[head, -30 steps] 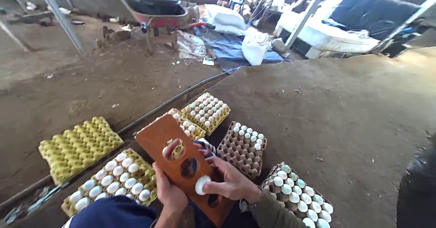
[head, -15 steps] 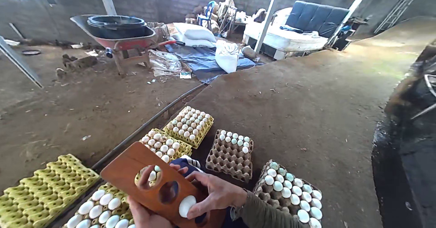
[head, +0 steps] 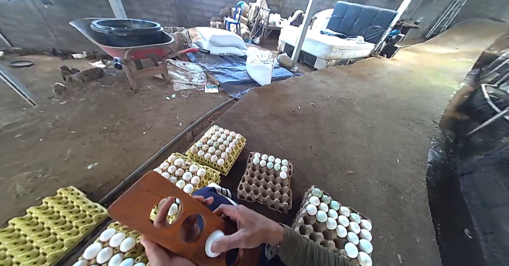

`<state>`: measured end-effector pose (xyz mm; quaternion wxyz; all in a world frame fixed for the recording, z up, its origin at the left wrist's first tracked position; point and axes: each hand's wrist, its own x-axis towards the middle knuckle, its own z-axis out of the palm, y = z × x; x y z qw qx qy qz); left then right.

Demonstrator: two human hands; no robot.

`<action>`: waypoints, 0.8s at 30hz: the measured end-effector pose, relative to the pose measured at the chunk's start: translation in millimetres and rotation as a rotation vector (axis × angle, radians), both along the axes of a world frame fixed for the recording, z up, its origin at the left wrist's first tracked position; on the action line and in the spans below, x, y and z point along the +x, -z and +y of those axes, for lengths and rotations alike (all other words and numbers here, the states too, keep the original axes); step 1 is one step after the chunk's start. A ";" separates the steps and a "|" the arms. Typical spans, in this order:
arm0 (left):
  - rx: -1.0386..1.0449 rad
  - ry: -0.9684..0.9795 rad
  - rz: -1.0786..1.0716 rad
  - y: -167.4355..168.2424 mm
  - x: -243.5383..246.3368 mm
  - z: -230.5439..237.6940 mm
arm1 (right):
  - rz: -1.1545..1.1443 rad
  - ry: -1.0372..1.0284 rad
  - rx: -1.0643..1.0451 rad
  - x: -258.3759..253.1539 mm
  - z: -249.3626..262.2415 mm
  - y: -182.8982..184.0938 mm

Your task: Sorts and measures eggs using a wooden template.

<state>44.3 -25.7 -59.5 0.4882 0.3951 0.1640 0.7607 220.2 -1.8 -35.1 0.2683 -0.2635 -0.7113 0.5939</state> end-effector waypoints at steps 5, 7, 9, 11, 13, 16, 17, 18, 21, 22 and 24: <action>0.008 -0.007 0.018 -2.8 1.7 -1.3 | 0.041 -0.028 -0.066 2.6 0.3 -5.2; 0.001 -0.023 0.019 -0.6 1.4 0.3 | 0.036 0.012 -0.070 0.8 0.5 -1.3; -0.008 -0.029 0.018 1.7 0.3 2.3 | 0.037 0.018 -0.097 0.2 0.5 -0.1; -0.010 -0.002 0.024 5.4 -2.6 4.3 | 0.055 0.016 -0.158 0.3 -0.8 -1.6; -0.037 0.013 -0.002 7.8 -1.8 5.6 | 0.089 0.045 -0.234 -0.1 -3.6 -2.6; -0.096 0.012 -0.052 7.9 1.5 5.9 | 0.171 0.062 -0.348 -0.3 -7.2 -0.6; -0.112 0.014 -0.072 7.4 2.4 6.1 | 0.194 0.066 -0.366 -0.5 -8.1 -0.1; -0.130 0.009 -0.083 7.0 2.9 6.0 | 0.205 0.082 -0.369 -1.5 -9.4 0.0; -0.182 -0.043 -0.086 5.8 5.0 5.6 | 0.214 0.134 -0.300 -5.2 -14.4 -1.3; -0.200 -0.054 -0.091 5.9 5.3 6.5 | 0.213 0.136 -0.265 -5.9 -15.2 -1.4; -0.237 -0.051 -0.113 4.6 5.4 6.2 | 0.218 0.113 -0.182 -5.8 -16.0 1.5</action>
